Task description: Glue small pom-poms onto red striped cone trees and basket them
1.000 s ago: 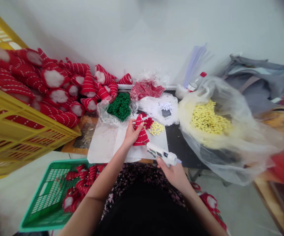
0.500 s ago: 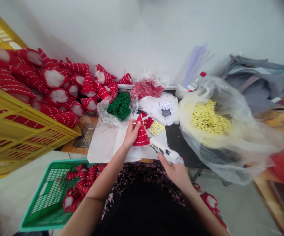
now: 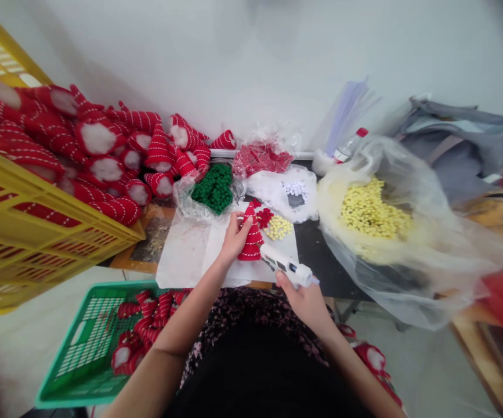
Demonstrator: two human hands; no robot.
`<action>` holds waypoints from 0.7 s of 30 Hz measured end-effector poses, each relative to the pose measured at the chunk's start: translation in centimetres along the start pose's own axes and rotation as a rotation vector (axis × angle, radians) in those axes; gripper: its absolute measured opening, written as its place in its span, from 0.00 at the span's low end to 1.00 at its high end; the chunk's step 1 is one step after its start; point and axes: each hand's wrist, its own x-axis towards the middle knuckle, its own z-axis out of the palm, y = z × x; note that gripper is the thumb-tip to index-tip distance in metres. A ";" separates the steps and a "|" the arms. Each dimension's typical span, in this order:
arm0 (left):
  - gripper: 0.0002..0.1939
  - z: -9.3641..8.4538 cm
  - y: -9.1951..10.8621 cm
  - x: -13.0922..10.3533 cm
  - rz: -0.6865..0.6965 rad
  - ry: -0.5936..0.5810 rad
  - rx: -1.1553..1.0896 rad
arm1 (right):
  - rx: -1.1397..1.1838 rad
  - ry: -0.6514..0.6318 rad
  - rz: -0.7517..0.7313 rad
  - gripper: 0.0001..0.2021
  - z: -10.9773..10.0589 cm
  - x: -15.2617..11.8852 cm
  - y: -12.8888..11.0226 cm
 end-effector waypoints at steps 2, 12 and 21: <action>0.20 0.0 0.0 0.0 -0.002 0.005 0.013 | 0.000 0.004 -0.003 0.17 0.0 0.0 0.0; 0.16 0.0 -0.1 0.1 -0.014 0.013 -0.019 | -0.029 0.002 0.008 0.16 0.0 -0.3 0.9; 0.20 -0.1 0.3 -0.1 -0.045 0.004 -0.086 | -0.019 0.110 0.060 0.17 -0.8 0.1 1.3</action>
